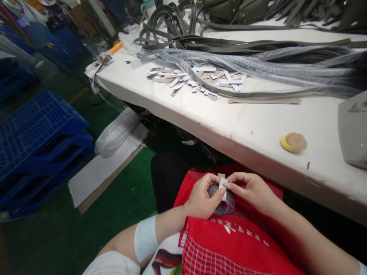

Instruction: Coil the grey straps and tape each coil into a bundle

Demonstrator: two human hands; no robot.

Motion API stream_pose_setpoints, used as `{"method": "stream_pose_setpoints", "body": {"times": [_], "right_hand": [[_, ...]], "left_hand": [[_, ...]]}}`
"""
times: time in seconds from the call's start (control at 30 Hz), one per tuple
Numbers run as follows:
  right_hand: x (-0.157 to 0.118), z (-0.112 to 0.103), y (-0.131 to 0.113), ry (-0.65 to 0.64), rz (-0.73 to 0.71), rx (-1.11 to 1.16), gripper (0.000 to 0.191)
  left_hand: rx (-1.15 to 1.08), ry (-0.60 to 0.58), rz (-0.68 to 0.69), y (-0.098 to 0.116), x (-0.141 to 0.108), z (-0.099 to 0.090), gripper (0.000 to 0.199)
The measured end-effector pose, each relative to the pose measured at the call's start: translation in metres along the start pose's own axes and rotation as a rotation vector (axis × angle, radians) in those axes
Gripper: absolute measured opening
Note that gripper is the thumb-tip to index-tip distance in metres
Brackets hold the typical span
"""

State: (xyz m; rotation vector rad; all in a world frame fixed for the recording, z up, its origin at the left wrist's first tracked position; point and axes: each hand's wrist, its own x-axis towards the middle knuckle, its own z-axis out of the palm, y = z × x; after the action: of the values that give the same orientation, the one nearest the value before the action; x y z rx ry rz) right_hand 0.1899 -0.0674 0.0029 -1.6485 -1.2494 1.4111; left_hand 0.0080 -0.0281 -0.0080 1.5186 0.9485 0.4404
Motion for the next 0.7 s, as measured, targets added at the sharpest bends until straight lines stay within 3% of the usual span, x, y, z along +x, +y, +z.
{"method": "stream_pose_setpoints", "body": {"times": [0.1, 0.23, 0.3, 0.57, 0.7], "right_hand": [[0.001, -0.002, -0.001, -0.053, 0.068, 0.053, 0.022], [0.007, -0.003, 0.006, -0.125, 0.137, 0.258, 0.034], [0.009, -0.006, 0.008, -0.193, 0.130, 0.255, 0.032], [0.009, -0.014, -0.006, -0.365, 0.058, 0.034, 0.014], [-0.004, -0.009, -0.014, -0.158, -0.214, -0.448, 0.014]], "left_hand": [[-0.049, -0.011, -0.001, 0.002, -0.005, 0.003, 0.029], [0.044, -0.034, -0.003, 0.007, -0.007, 0.003, 0.041], [0.081, -0.041, 0.000, 0.010, -0.007, 0.002, 0.044], [0.126, -0.097, 0.003, 0.016, -0.007, 0.002, 0.043], [0.116, -0.192, -0.095, 0.015, -0.003, -0.003, 0.025]]}}
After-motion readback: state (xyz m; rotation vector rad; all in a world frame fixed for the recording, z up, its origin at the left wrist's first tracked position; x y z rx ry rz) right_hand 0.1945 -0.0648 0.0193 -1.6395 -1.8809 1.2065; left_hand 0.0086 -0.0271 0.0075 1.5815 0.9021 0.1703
